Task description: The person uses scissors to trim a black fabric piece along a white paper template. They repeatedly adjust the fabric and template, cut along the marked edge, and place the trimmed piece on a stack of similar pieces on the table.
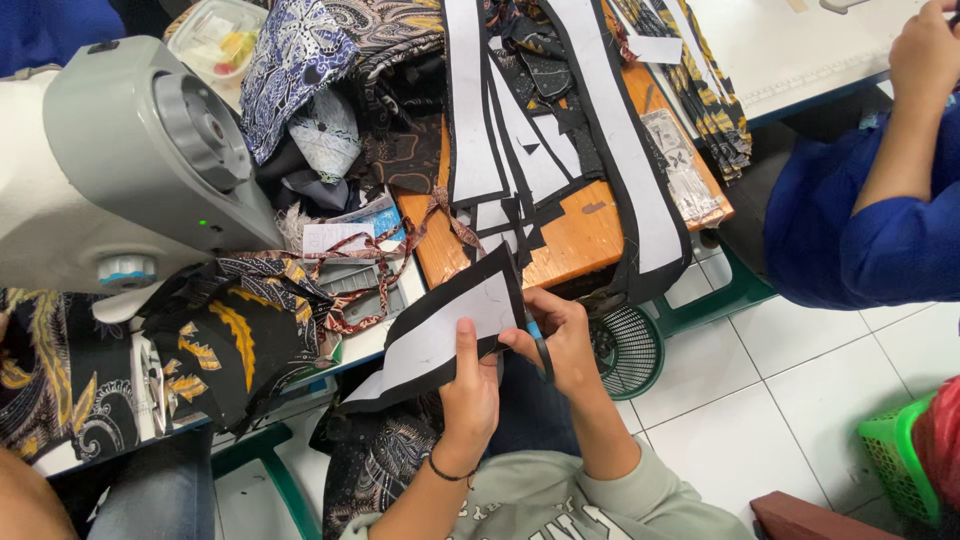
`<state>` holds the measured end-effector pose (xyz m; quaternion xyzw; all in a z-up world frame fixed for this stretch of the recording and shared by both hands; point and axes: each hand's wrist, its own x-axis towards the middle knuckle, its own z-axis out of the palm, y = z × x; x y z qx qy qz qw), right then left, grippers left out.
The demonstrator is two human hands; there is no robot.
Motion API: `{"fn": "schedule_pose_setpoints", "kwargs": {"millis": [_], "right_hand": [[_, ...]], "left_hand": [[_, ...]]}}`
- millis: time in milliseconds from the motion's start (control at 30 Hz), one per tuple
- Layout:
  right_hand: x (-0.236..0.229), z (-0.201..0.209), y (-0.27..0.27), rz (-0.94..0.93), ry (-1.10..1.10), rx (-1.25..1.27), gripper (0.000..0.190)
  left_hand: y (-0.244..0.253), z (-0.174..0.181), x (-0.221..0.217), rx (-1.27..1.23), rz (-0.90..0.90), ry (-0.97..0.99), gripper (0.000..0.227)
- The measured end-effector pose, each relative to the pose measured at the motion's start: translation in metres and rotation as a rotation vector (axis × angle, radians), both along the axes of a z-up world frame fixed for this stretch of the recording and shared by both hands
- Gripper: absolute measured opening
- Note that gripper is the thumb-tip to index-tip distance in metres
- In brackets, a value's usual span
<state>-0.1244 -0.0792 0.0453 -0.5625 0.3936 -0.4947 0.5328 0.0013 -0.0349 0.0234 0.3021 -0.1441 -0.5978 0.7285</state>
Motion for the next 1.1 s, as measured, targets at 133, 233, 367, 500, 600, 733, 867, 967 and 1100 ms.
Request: {"fn": "schedule_pose_setpoints", "kwargs": {"millis": [133, 233, 367, 500, 600, 733, 867, 967, 1100], "right_hand": [[0.003, -0.002, 0.001, 0.002, -0.039, 0.020, 0.048], [0.005, -0.003, 0.002, -0.006, -0.059, 0.016, 0.044], [0.004, -0.006, 0.001, -0.016, -0.070, 0.032, 0.040], [0.006, -0.009, 0.003, -0.052, -0.110, 0.137, 0.036], [0.009, -0.007, 0.000, -0.064, -0.117, 0.135, 0.033], [0.008, -0.006, -0.005, -0.060, -0.182, 0.136, 0.030], [0.003, -0.016, 0.005, -0.133, -0.134, 0.162, 0.032], [-0.003, 0.000, -0.003, -0.164, -0.193, 0.067, 0.043], [-0.014, 0.024, -0.007, -0.134, -0.375, -0.065, 0.052]], "left_hand": [[0.000, -0.003, 0.000, 0.021, 0.008, 0.004, 0.041], [0.000, -0.004, 0.000, 0.028, 0.009, 0.010, 0.041], [-0.001, -0.006, 0.000, 0.024, 0.008, 0.004, 0.042], [0.000, -0.011, -0.002, 0.002, 0.005, 0.018, 0.042], [-0.004, -0.012, -0.002, 0.044, -0.008, 0.033, 0.044], [-0.010, -0.013, -0.002, 0.038, -0.011, 0.055, 0.044], [0.006, -0.021, -0.002, 0.031, -0.033, 0.060, 0.043], [0.002, -0.019, -0.002, 0.034, -0.032, 0.032, 0.043], [0.008, -0.019, 0.008, 0.134, -0.091, -0.272, 0.047]]}}
